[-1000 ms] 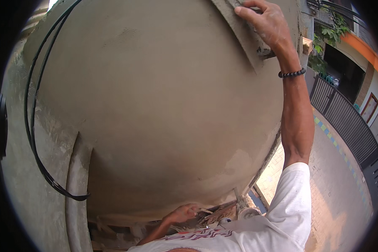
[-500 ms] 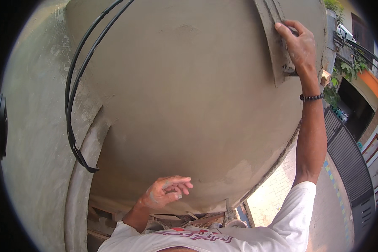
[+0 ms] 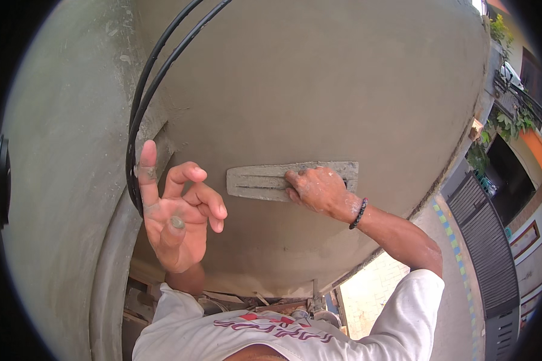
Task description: The person uses a plastering trowel to smooth wet plaster onto a curved wall, occasionally dipping the tool into a bucket of water to facilitate the smoothing process.
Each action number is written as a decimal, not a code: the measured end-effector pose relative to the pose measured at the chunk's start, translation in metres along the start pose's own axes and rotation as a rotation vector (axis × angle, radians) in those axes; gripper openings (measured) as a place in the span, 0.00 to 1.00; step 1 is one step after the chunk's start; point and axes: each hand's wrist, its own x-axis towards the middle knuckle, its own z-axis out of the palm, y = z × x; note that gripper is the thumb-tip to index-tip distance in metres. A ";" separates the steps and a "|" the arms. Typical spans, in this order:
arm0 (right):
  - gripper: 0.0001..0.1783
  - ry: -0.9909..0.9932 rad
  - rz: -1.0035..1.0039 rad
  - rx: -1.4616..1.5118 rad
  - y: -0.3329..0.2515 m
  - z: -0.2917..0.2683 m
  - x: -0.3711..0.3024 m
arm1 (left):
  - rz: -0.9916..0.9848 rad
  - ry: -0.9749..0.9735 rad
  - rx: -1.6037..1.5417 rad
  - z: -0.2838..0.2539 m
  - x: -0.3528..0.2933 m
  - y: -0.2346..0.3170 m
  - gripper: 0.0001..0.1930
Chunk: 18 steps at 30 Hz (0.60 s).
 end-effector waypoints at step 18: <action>0.09 0.275 -0.062 -0.204 -0.067 -0.135 0.122 | 0.247 -0.074 -0.639 0.025 0.018 -0.019 0.50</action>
